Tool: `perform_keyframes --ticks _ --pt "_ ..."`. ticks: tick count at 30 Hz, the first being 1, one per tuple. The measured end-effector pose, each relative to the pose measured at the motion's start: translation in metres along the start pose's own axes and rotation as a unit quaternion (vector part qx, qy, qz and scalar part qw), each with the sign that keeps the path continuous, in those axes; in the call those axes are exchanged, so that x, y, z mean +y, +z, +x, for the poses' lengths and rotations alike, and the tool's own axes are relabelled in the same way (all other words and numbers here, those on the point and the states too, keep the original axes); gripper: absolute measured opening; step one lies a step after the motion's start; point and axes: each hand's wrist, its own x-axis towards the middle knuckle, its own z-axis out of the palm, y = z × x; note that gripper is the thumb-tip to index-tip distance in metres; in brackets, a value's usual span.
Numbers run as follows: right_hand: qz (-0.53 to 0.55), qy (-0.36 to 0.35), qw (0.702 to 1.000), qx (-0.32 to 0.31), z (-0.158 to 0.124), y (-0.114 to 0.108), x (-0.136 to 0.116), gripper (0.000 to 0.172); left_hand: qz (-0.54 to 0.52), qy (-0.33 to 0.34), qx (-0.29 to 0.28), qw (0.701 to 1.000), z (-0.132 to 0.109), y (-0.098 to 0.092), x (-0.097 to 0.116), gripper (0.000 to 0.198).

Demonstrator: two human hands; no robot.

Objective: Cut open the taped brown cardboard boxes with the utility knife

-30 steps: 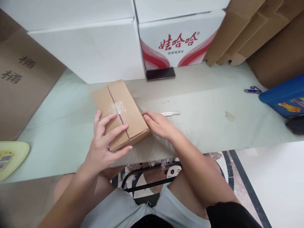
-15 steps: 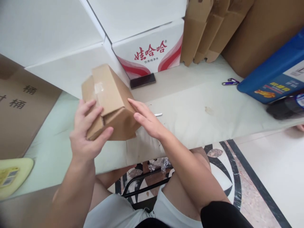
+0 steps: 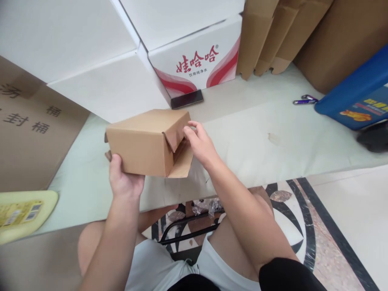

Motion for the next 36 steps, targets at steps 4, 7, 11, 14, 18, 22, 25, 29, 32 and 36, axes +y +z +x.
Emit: perform_keyframes --ticks 4,7,11,14,18,22,25,29,32,36 --pt "-0.052 0.008 0.999 0.015 0.004 -0.007 0.005 0.059 -0.049 -0.027 0.056 0.997 -0.014 -0.021 -0.013 0.045" --pt "-0.073 0.059 0.996 -0.002 0.004 -0.008 0.004 0.069 0.033 0.005 0.032 0.999 -0.018 -0.039 -0.017 0.042" --pt "-0.015 0.077 0.995 -0.065 0.001 -0.007 0.001 0.085 0.069 -0.039 -0.044 0.996 -0.026 -0.049 -0.021 0.058" --pt "0.000 -0.011 0.997 -0.070 -0.001 -0.006 0.002 0.089 0.084 -0.009 -0.083 0.993 -0.031 -0.047 -0.026 0.074" --pt "-0.068 -0.087 0.992 -0.067 -0.001 -0.007 0.006 0.086 0.121 0.038 -0.098 0.987 -0.029 -0.045 -0.031 0.082" --pt "-0.045 -0.076 0.987 -0.131 -0.003 -0.010 0.005 0.091 0.122 0.074 -0.089 0.986 -0.020 -0.047 -0.033 0.080" --pt "0.015 -0.028 0.980 -0.195 -0.005 -0.011 0.002 0.099 0.120 0.077 -0.062 0.988 -0.016 -0.048 -0.028 0.072" --pt "0.039 0.000 0.976 -0.214 -0.007 -0.011 0.000 0.099 0.145 0.076 -0.033 0.986 -0.016 -0.045 -0.015 0.069" --pt "0.007 -0.022 0.983 -0.181 -0.007 -0.010 0.002 0.093 0.154 0.068 0.001 0.986 -0.017 -0.042 -0.006 0.071" --pt "-0.029 -0.040 0.991 -0.123 -0.005 -0.007 0.005 0.088 0.148 -0.020 0.027 0.988 -0.017 -0.044 0.000 0.081"
